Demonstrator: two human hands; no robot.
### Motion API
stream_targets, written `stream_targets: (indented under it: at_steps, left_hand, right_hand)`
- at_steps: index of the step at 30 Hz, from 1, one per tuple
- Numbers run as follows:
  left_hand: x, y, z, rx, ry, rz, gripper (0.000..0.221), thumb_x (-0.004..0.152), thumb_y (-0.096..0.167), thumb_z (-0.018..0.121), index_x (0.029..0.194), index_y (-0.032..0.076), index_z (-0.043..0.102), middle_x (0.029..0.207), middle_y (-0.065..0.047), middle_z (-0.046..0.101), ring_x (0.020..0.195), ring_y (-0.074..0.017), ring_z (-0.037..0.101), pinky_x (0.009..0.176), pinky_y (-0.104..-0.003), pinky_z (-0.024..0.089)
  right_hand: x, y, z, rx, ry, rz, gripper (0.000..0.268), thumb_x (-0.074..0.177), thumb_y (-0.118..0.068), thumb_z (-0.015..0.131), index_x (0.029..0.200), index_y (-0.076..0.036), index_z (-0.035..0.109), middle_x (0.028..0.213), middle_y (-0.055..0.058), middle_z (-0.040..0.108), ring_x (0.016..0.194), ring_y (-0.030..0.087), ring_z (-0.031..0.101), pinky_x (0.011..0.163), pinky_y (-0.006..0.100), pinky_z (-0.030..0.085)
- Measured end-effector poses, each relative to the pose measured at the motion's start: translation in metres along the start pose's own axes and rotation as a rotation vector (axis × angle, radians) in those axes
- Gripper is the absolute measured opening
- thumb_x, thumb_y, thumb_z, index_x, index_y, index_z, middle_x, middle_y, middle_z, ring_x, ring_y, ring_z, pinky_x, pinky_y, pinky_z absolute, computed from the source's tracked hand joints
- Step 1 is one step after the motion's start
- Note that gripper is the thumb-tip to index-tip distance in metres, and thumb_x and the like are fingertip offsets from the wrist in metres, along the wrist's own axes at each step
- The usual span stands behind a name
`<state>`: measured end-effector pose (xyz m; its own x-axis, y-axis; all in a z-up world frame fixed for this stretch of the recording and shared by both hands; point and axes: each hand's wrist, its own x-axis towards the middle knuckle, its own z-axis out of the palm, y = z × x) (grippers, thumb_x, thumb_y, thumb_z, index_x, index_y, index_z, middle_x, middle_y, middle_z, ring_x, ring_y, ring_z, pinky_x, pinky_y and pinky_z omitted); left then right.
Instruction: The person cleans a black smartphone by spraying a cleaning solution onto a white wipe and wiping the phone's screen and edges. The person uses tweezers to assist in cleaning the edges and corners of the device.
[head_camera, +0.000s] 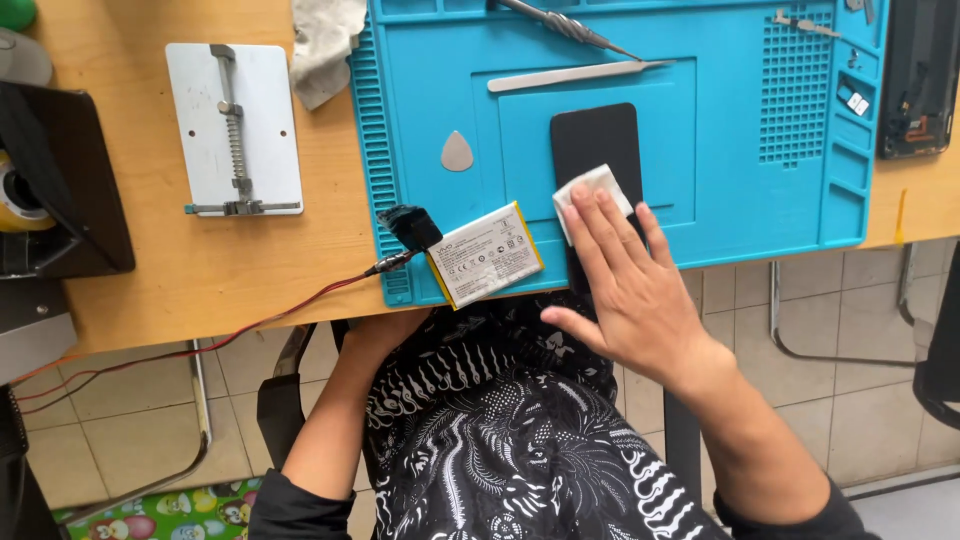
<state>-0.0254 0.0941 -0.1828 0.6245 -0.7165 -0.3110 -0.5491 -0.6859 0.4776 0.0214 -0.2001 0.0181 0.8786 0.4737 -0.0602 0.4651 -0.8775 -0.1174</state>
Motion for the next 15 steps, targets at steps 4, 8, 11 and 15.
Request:
stream_targets:
  at_steps: [4, 8, 11, 15]
  left_hand:
    - [-0.001, -0.001, 0.005, -0.043, -0.016, -0.015, 0.040, 0.103, 0.031, 0.054, 0.138, 0.012, 0.061, 0.127, -0.014, 0.064, 0.118, -0.0361, 0.059, 0.097, -0.050, 0.048]
    - [0.002, -0.003, 0.010, -0.078, -0.022, -0.025, 0.039, 0.103, 0.030, 0.054, 0.137, 0.012, 0.062, 0.126, -0.015, 0.064, 0.117, -0.0365, 0.060, 0.096, -0.050, 0.049]
    - [0.008, -0.015, 0.022, -0.109, -0.013, -0.040, 0.039, 0.103, 0.030, 0.054, 0.137, 0.012, 0.062, 0.125, -0.015, 0.064, 0.117, -0.0367, 0.060, 0.096, -0.050, 0.049]
    - [-0.008, -0.058, 0.093, -0.161, -0.002, -0.071, 0.039, 0.103, 0.029, 0.054, 0.137, 0.012, 0.062, 0.124, -0.015, 0.065, 0.116, -0.0370, 0.061, 0.095, -0.050, 0.050]
  right_hand:
    - [0.027, 0.012, -0.001, 0.044, 0.002, -0.014, 0.095, 0.100, -0.070, 0.043, 0.163, 0.001, 0.030, 0.169, 0.018, 0.032, 0.157, 0.033, 0.031, 0.128, 0.053, 0.015]
    - [0.057, 0.017, -0.008, 0.030, 0.023, -0.044, 0.088, 0.107, -0.062, 0.044, 0.163, 0.004, 0.031, 0.170, 0.020, 0.030, 0.157, 0.035, 0.029, 0.128, 0.054, 0.015]
    - [0.039, 0.005, -0.007, 0.042, 0.029, -0.026, 0.091, 0.105, -0.065, 0.042, 0.163, 0.003, 0.030, 0.169, 0.020, 0.031, 0.158, 0.034, 0.029, 0.128, 0.053, 0.016]
    - [0.006, -0.007, -0.005, -0.002, 0.053, 0.006, 0.086, 0.102, -0.063, 0.048, 0.158, 0.002, 0.042, 0.164, 0.018, 0.043, 0.152, 0.033, 0.041, 0.127, 0.053, 0.021]
